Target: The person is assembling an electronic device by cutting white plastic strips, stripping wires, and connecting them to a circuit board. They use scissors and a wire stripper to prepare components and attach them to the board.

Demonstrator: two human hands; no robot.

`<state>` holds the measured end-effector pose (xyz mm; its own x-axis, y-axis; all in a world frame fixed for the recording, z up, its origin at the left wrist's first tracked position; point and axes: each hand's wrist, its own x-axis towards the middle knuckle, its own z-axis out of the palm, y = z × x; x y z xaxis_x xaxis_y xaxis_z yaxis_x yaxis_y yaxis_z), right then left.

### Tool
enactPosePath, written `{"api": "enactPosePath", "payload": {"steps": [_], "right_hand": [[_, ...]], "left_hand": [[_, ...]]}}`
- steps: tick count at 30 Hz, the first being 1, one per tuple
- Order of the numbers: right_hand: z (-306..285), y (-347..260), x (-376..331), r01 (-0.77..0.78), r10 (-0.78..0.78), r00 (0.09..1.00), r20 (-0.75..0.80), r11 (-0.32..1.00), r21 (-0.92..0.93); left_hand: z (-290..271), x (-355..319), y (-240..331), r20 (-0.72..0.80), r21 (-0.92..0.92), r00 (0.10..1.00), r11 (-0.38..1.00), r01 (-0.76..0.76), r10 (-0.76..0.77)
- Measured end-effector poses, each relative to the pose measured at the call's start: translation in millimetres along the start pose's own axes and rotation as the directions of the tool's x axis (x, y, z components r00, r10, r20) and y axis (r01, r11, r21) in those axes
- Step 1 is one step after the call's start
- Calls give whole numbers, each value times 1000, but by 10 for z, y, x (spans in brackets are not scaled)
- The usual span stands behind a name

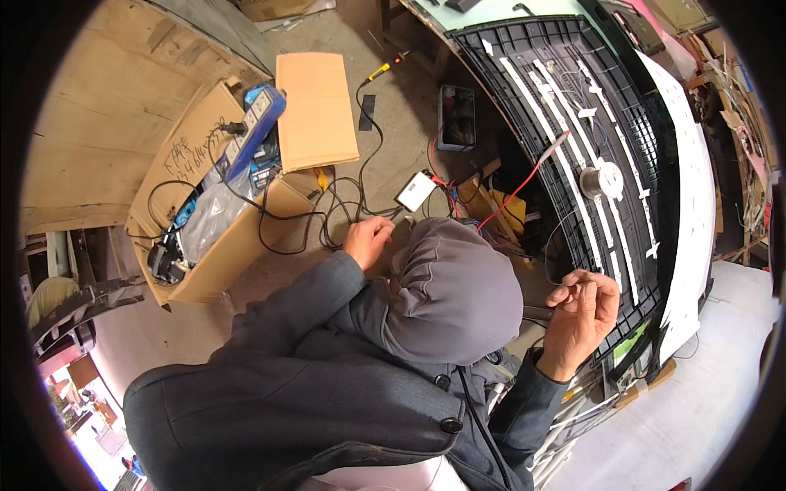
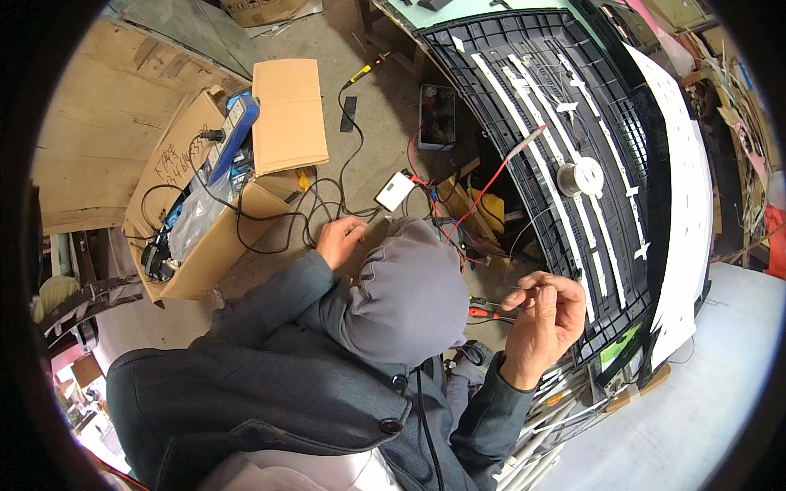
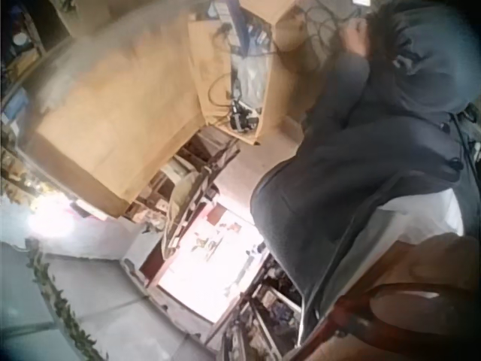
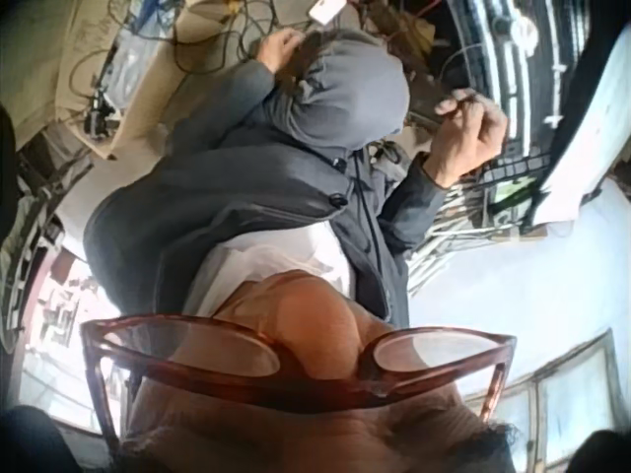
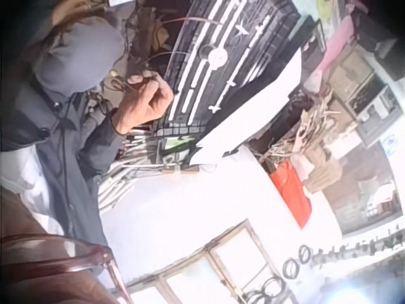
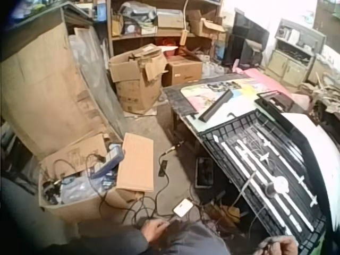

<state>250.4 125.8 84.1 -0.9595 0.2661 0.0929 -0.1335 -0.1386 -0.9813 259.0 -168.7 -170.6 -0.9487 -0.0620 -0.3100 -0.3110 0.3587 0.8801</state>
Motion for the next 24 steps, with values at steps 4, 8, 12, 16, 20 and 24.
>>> {"api": "enactPosePath", "payload": {"steps": [4, 8, 12, 16, 20, 24], "right_hand": [[-18, -13, -39, -33, 35, 999, 31, 998, -62], [-76, -32, -89, -53, 54, 999, 8, 995, -86], [-94, -34, -123, -80, 78, 997, -24, 993, -91], [-45, 11, -122, -102, 101, 995, -14, 991, -88], [43, 21, -76, -139, 139, 990, -8, 984, -111], [63, -21, -39, -130, 126, 991, -41, 986, -108]], "left_hand": [[52, 230, -185, -10, -2, 1000, 1000, 27, -27], [122, 358, -138, -35, 18, 996, 997, 79, -79], [244, 485, -197, -8, -31, 1000, 999, 19, -19], [255, 613, 6, -36, 36, 999, 999, 14, -13], [381, 1023, 101, -192, -39, 981, 999, -21, 13], [488, 1534, 145, -324, 4, 944, 997, -71, 69]]}}
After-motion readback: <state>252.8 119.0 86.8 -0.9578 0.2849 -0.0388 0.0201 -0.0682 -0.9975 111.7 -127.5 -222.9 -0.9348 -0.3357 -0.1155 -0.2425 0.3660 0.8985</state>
